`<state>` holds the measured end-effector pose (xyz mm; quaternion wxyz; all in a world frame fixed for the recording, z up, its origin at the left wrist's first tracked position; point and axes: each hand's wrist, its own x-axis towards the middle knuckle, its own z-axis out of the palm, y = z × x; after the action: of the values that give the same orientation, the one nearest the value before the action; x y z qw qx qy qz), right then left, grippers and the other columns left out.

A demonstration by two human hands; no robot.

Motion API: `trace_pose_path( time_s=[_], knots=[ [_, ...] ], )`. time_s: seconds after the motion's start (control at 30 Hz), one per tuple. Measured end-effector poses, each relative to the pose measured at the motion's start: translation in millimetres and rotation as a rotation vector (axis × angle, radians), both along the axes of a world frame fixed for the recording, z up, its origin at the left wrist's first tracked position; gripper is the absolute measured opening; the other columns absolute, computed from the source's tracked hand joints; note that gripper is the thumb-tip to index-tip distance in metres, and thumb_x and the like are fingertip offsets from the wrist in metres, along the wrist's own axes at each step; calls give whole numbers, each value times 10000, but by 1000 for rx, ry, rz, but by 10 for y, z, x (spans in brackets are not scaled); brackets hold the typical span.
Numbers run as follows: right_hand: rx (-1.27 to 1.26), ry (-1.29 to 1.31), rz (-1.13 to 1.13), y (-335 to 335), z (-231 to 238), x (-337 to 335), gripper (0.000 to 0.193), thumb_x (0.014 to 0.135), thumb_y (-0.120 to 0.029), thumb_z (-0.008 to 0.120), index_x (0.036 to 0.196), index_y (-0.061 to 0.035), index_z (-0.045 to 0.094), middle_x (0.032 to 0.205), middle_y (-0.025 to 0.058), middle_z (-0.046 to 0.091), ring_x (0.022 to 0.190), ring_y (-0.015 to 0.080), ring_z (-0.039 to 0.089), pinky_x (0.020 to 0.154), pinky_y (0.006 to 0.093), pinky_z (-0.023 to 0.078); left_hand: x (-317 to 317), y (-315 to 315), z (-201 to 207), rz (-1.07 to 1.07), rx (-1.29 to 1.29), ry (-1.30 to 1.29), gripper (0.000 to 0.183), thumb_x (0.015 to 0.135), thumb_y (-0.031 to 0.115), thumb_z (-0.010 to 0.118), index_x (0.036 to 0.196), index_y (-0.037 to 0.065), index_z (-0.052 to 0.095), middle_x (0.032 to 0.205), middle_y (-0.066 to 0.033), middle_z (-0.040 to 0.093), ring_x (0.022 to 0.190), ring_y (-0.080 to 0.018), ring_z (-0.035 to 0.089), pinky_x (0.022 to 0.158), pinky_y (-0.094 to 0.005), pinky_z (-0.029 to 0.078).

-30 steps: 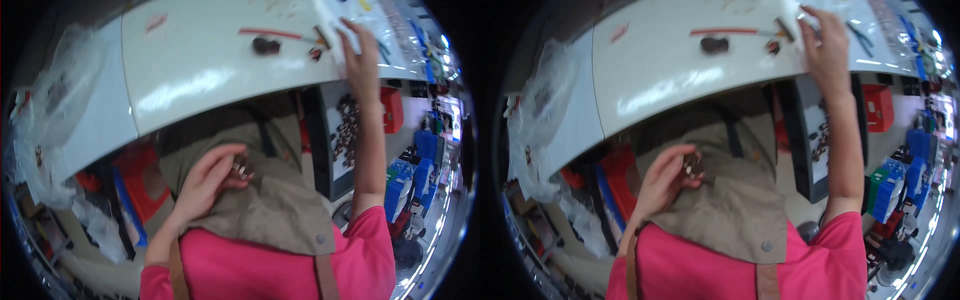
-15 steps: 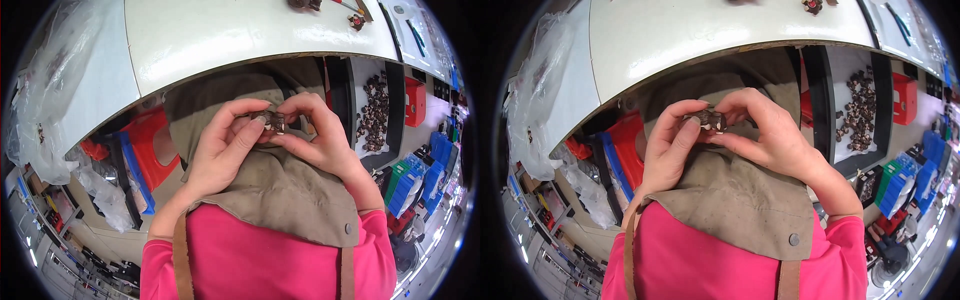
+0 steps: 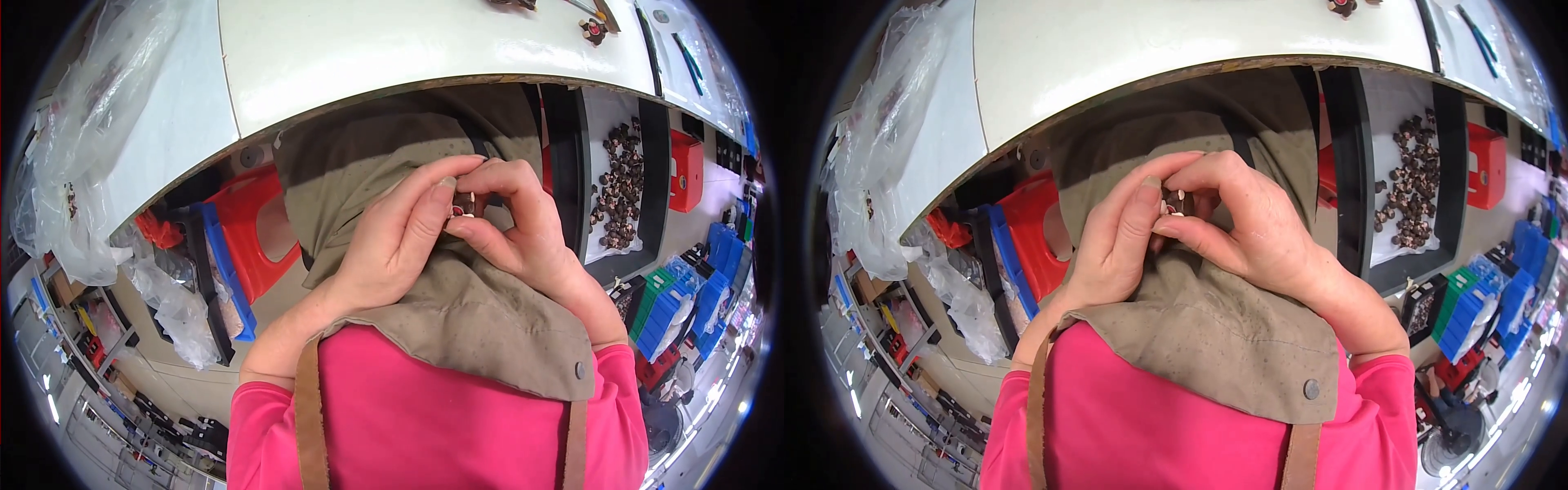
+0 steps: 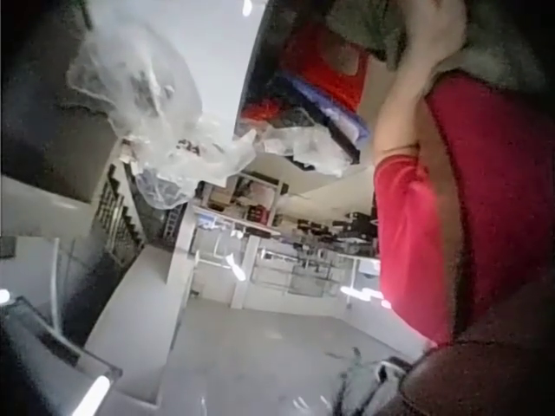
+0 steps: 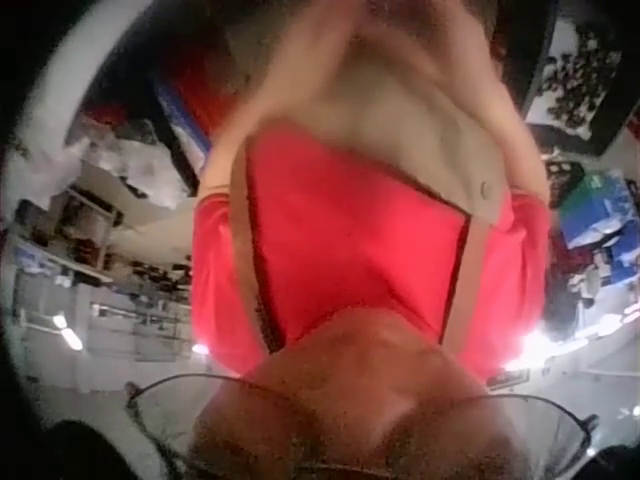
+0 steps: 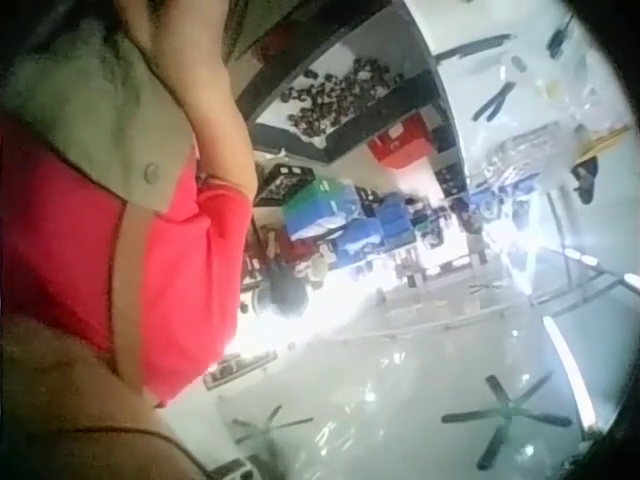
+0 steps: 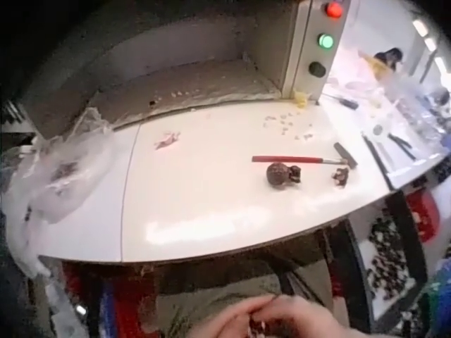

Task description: Apply glue to small brown components and attach gold metal studs at a factory workstation.

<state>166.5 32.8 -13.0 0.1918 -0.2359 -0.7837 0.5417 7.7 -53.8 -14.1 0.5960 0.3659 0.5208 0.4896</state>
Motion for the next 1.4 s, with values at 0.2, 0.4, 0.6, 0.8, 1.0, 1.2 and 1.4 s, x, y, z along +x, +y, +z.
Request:
trace_pose_path(
  time_s=[0.2, 0.4, 0.6, 0.8, 1.0, 1.2, 1.4],
  knots=[
    [-21, 73, 49, -8, -63, -51, 341, 845, -127, 683, 1054, -17, 437, 962, 109, 565, 807, 180, 550, 723, 295, 472, 10, -31, -97, 52, 78, -91, 366, 1014, 250, 380, 1286, 35, 495, 1081, -58, 598, 909, -114, 561, 812, -251, 456],
    [49, 107, 85, 30, -103, -52, 346, 850, -134, 678, 1067, -14, 437, 950, 105, 559, 810, 181, 548, 750, 304, 464, -20, -18, -75, 31, -50, -232, 384, 1010, 278, 392, 1292, 36, 492, 1079, -38, 589, 875, -83, 527, 791, -224, 437],
    [-453, 134, -151, 39, -122, -58, 383, 933, -352, 544, 1071, -10, 440, 930, 67, 524, 801, 121, 508, 740, 256, 432, -80, 42, 34, 44, -165, -207, 427, 1012, 327, 370, 1291, 30, 496, 920, 23, 568, 724, -37, 413, 662, -179, 363],
    [-211, -26, -19, 15, -3, -80, 250, 875, -53, 531, 1100, -1, 436, 910, 44, 513, 780, 102, 495, 733, 241, 424, -103, 30, 2, 46, -177, -182, 457, 1010, 349, 377, 1319, 26, 473, 966, -3, 595, 785, -49, 484, 708, -190, 400],
    [-315, -207, -8, -12, 52, -110, 340, 863, -6, 534, 1174, 11, 396, 967, 55, 535, 880, 106, 525, 812, 256, 439, -64, 33, -15, 59, -54, -83, 438, 999, 308, 424, 1331, 24, 455, 1107, -71, 603, 971, -126, 576, 857, -253, 446],
    [-330, -218, -34, -44, 81, -181, 309, 880, 12, 420, 1185, 12, 369, 1016, 87, 514, 904, 128, 516, 812, 255, 434, -14, 33, -131, 77, 92, 174, 410, 973, 225, 488, 1351, 73, 447, 1102, -117, 610, 992, -198, 600, 832, -295, 464],
    [-230, -176, -84, -91, -7, -262, 304, 880, -5, 415, 1178, -5, 357, 1046, 96, 483, 851, 127, 492, 757, 257, 429, -10, 47, -127, 60, 96, 324, 411, 970, 141, 466, 1367, 43, 429, 1204, -111, 574, 1072, -145, 542, 914, -257, 416]
  ],
)
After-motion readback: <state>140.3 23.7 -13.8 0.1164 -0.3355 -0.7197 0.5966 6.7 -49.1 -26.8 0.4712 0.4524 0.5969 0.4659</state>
